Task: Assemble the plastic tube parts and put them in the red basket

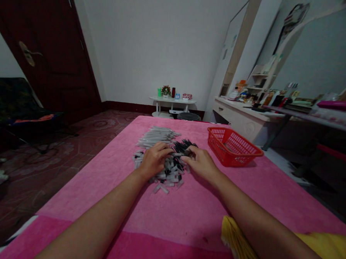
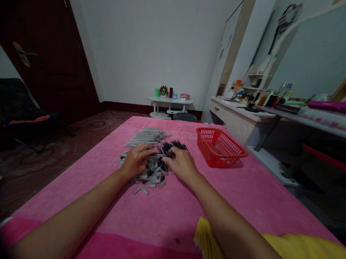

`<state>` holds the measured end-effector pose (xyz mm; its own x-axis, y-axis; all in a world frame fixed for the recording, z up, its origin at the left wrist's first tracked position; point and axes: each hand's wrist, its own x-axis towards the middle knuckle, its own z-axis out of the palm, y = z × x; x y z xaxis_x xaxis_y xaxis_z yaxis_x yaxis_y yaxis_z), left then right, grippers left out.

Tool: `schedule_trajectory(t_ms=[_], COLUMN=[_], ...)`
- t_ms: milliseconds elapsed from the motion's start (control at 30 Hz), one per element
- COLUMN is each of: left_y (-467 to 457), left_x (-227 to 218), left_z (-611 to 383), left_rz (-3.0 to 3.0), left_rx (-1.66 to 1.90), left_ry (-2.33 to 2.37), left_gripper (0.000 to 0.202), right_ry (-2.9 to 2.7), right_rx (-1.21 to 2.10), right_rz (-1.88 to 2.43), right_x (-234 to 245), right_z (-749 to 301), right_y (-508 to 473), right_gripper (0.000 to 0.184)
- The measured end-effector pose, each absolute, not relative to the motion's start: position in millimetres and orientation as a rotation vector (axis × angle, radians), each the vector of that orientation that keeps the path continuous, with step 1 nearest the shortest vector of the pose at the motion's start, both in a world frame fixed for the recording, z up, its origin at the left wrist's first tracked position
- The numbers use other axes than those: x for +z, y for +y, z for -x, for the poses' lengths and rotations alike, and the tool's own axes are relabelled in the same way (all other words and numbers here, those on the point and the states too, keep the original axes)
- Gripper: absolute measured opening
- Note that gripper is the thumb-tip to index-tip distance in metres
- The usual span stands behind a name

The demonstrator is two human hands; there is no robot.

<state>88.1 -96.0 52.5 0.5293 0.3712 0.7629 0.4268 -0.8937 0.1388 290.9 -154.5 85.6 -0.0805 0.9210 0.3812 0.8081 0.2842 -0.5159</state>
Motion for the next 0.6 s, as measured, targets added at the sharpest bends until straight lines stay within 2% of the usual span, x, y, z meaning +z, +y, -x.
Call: schedule_trajectory(t_ms=[67,167,333,467,600], left_y=[-95.1,-93.2,-91.2,-91.6,-91.2], left_x=[51.4,49.4,48.6,49.6,49.1], left_z=[-87.8,-87.6,-87.3,-87.2,-87.2], left_rz=[2.692,2.693,2.691,2.7,2.696], left_rx=[-1.32,-1.329,-1.353,-1.34,-1.362], left_ry=[-0.705,-0.717,-0.713,-0.709,-0.709], left_gripper=[0.027,0.027,0.027,0.027,0.026], right_ry=[-1.929,-1.944,-1.896,-1.942,-1.91], right_rx=[0.228,0.275,0.245,0.294,0.245], right_rz=[1.544,1.545,1.471,1.488,1.473], right_x=[85.3,85.2,84.2,85.8,87.7], right_z=[-291.3,-291.4,-292.1,-291.5,-290.5], right_y=[-154.4,-154.7,-154.5,-156.5,-157.6], right_gripper=[0.021,0.037,0.017,0.035,0.027])
